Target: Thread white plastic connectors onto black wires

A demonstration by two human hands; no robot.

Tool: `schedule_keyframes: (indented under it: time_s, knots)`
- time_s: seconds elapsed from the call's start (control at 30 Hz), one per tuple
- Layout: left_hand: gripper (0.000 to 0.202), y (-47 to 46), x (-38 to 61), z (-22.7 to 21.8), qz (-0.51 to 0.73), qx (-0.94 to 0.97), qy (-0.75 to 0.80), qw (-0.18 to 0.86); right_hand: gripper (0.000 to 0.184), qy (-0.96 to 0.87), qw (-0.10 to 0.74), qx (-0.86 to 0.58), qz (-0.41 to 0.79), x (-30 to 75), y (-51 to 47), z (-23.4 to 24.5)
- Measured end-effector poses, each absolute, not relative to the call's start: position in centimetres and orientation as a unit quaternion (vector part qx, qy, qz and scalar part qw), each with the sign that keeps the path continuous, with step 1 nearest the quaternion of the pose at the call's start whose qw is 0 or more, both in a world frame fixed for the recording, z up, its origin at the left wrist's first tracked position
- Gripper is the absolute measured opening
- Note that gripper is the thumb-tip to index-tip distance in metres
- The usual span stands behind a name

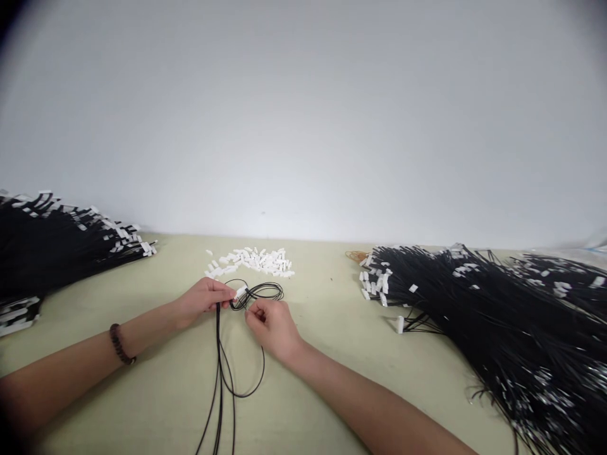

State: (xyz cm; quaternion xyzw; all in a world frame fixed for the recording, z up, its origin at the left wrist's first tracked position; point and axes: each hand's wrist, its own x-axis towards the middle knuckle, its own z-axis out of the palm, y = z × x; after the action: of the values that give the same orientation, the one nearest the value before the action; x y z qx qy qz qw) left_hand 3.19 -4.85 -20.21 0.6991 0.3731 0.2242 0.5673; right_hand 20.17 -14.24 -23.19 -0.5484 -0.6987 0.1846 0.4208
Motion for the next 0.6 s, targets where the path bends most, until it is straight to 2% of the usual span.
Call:
schedule_keyframes:
  time_s: [0.6]
  knots:
    - [0.036, -4.89, 3.09, -20.57, 0.225, 0.731, 0.366, 0.53, 0.015, -0.702, 0.407, -0.561, 0.164, 20.08, -14.33, -23.06]
